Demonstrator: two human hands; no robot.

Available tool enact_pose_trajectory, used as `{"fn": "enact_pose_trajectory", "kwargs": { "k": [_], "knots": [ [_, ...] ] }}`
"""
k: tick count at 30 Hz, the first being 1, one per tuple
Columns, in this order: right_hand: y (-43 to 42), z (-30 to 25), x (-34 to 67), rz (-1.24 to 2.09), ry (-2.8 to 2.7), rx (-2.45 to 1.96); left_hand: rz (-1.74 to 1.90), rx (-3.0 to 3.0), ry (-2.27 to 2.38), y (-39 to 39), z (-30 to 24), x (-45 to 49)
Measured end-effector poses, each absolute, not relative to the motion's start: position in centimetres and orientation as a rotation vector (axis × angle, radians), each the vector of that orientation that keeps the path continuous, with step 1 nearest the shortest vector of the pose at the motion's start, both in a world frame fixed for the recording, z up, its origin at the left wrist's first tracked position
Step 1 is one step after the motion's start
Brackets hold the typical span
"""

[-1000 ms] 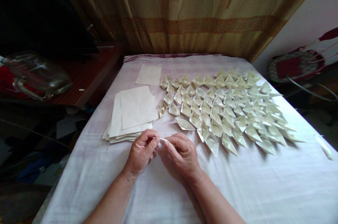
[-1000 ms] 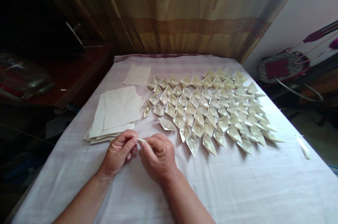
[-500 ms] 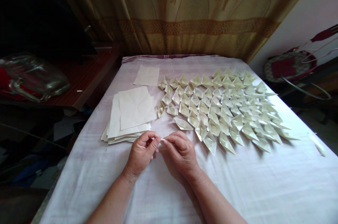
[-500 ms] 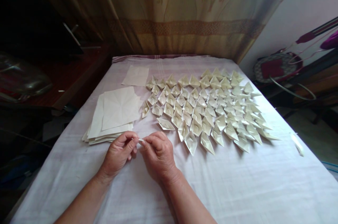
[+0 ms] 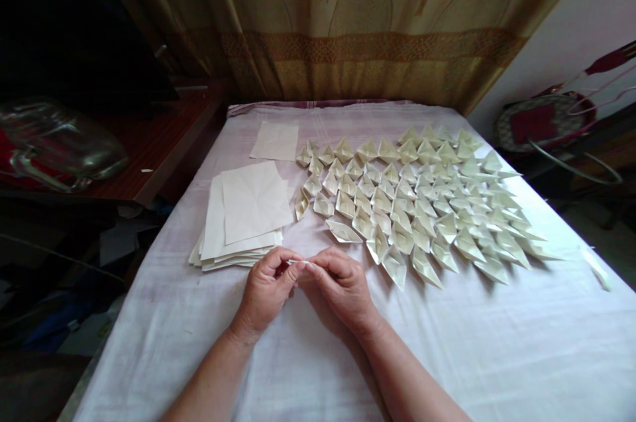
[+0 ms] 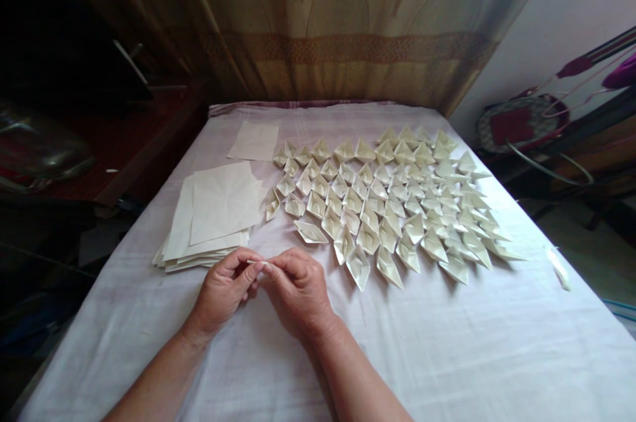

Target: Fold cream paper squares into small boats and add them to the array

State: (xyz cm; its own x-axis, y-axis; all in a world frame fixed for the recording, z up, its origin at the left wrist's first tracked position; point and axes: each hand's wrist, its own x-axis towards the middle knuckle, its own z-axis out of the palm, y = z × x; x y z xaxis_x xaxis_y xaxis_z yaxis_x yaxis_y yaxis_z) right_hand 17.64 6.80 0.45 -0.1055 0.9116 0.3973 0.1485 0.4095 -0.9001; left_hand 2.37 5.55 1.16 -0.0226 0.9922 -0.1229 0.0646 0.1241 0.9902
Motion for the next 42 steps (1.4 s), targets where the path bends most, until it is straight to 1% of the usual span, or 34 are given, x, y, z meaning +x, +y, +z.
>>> {"fn": "enact_pose_trajectory", "kwargs": {
  "k": [6,13,18,36,42],
  "knots": [
    [7.0,0.7,18.2,0.979,-1.534,-1.003,1.122,0.959,1.274,5.5,1.3,1.9],
    [6.8,1.3,18.3,0.851,-1.605,-0.963,1.076,0.855,1.264,5.7,1.0,1.6],
    [6.8,1.2,18.1,0.862,-1.585,-0.943,1.079,0.847,1.292,5.7,1.1,1.7],
    [6.8,0.9,18.0,0.916,-1.536,-1.017,1.047,1.113,1.338,5.4,1.3,2.5],
    [6.8,0.8,17.9,0.773,-1.542,-1.014,1.046,1.147,1.402,5.3,1.0,2.6]
  ]
}}
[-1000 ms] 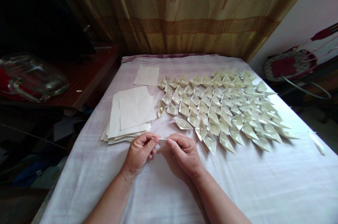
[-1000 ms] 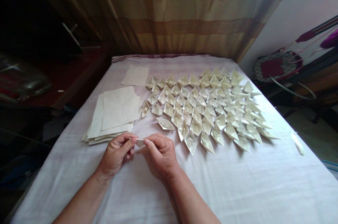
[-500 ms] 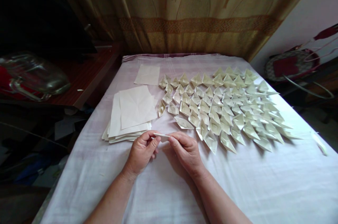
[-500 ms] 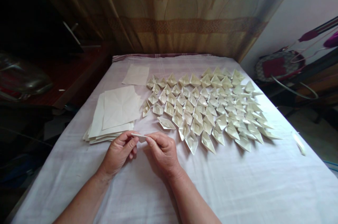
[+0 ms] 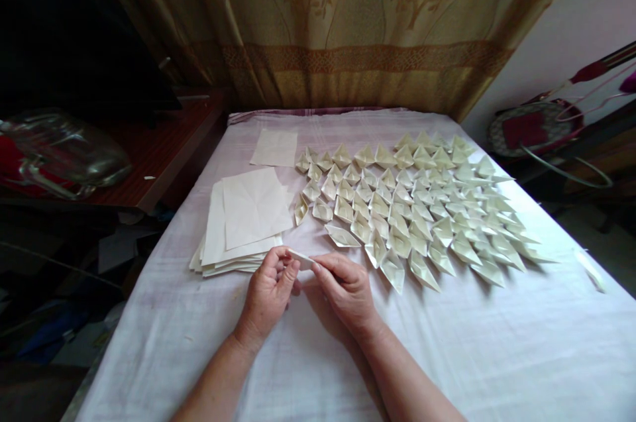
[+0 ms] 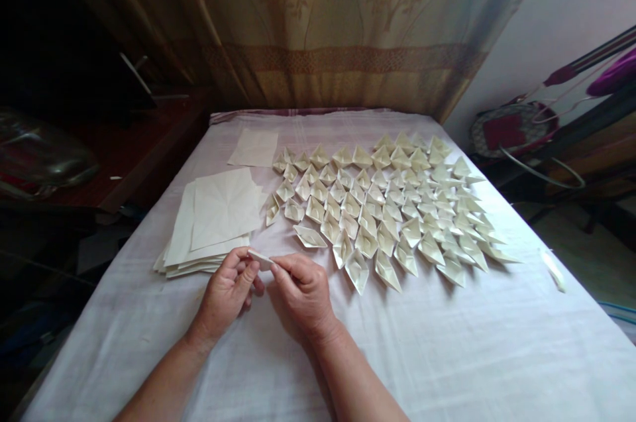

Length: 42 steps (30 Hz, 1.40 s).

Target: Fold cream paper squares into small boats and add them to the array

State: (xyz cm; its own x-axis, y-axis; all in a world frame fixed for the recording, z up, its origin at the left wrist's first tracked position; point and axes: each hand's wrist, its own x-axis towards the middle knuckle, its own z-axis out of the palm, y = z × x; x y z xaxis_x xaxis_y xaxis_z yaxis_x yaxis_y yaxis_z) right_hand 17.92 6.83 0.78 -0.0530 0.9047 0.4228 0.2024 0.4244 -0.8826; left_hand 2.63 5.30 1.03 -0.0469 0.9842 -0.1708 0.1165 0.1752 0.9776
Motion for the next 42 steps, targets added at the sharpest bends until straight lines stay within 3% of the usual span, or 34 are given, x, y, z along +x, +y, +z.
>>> {"fn": "enact_pose_trajectory", "kwargs": {
  "k": [7,16,27,42],
  "knots": [
    [6.6,0.4,17.7,0.596,-1.595,-0.981,1.114,1.146,1.434,5.3,0.8,2.6],
    [6.4,0.7,17.7,0.65,-1.68,-0.992,1.066,1.204,1.44,4.9,1.2,2.4],
    [6.8,-0.1,17.7,0.598,-1.759,-1.042,1.069,1.533,1.417,5.2,0.8,2.1],
    [6.2,-0.8,17.4,0.267,-1.96,-1.186,0.916,2.192,1.659,4.6,-0.1,2.3]
  ]
}}
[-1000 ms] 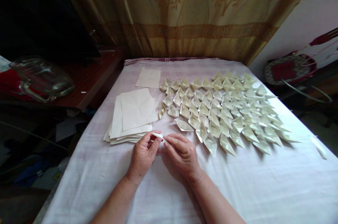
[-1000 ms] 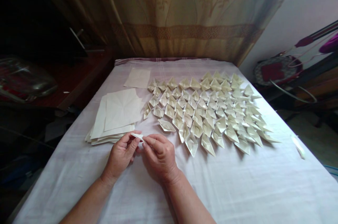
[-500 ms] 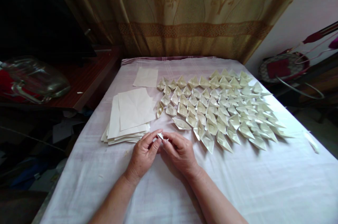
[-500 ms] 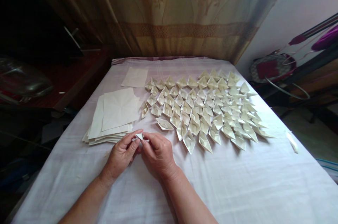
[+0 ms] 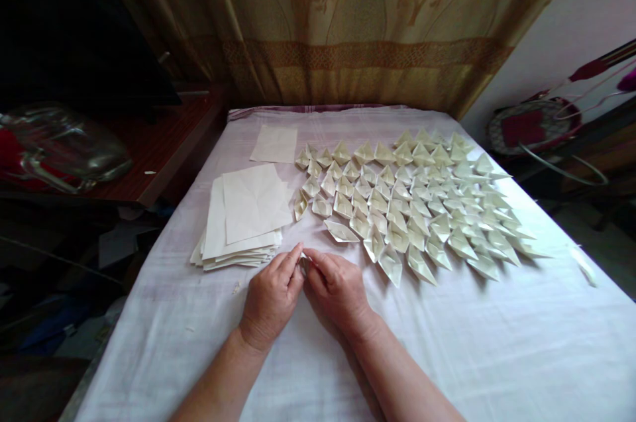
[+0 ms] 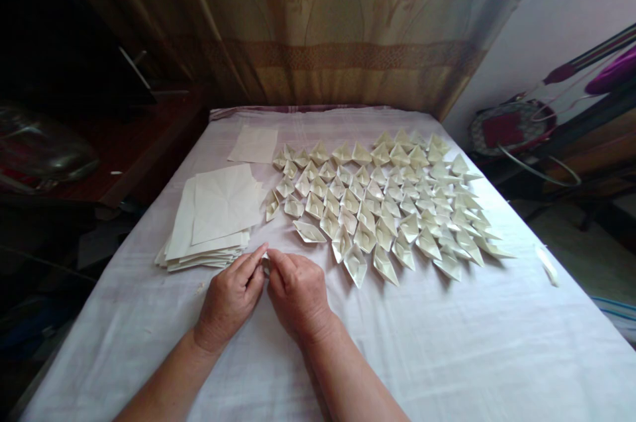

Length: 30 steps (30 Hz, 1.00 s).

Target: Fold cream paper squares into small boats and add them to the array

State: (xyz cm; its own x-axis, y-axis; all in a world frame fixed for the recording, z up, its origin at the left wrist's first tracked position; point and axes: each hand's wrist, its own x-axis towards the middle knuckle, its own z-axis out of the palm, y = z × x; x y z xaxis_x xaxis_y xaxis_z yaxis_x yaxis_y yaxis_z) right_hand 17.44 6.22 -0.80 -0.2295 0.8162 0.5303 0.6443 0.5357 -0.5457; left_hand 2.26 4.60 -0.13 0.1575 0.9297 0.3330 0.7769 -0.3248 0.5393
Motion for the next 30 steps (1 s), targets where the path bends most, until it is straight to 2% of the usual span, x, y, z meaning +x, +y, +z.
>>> {"fn": "enact_pose_trajectory", "kwargs": {
  "k": [9,30],
  "knots": [
    [6.35,-0.79,17.83,0.186,-1.951,-1.242,0.823,2.158,1.828,4.41,0.0,2.45],
    [5.92,-0.32,18.06,0.182,-2.045,-1.344,0.857,2.472,1.753,4.39,0.08,2.06]
  ]
}}
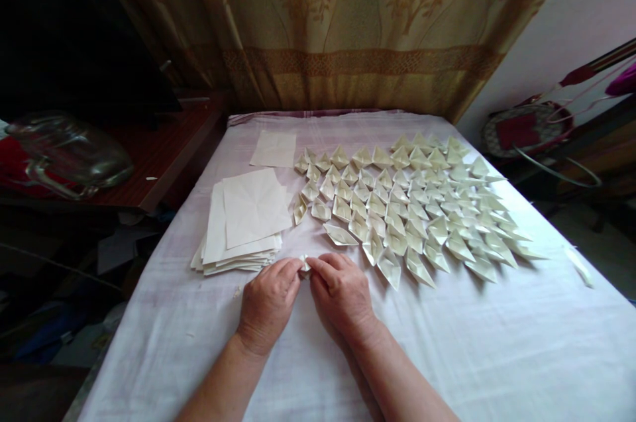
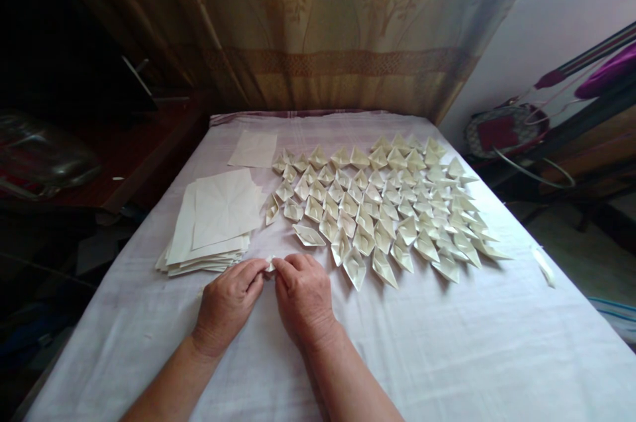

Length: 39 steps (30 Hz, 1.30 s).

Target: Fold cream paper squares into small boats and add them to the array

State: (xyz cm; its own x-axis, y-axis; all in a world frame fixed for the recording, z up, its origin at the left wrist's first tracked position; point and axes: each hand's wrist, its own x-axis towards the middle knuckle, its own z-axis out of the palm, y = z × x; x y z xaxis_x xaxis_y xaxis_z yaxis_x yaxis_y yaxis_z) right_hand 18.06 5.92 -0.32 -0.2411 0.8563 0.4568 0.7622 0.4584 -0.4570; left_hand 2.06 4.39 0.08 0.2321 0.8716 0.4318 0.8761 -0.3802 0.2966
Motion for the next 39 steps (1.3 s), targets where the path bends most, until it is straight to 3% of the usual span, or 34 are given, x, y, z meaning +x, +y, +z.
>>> {"fn": "enact_pose_trajectory", "kwargs": {
  "k": [39],
  "knots": [
    [5.8,-0.1,18.5,0.137,-2.291,-1.397,-0.344,-2.652,-1.623,2.1,0.6,1.6]
  ]
}}
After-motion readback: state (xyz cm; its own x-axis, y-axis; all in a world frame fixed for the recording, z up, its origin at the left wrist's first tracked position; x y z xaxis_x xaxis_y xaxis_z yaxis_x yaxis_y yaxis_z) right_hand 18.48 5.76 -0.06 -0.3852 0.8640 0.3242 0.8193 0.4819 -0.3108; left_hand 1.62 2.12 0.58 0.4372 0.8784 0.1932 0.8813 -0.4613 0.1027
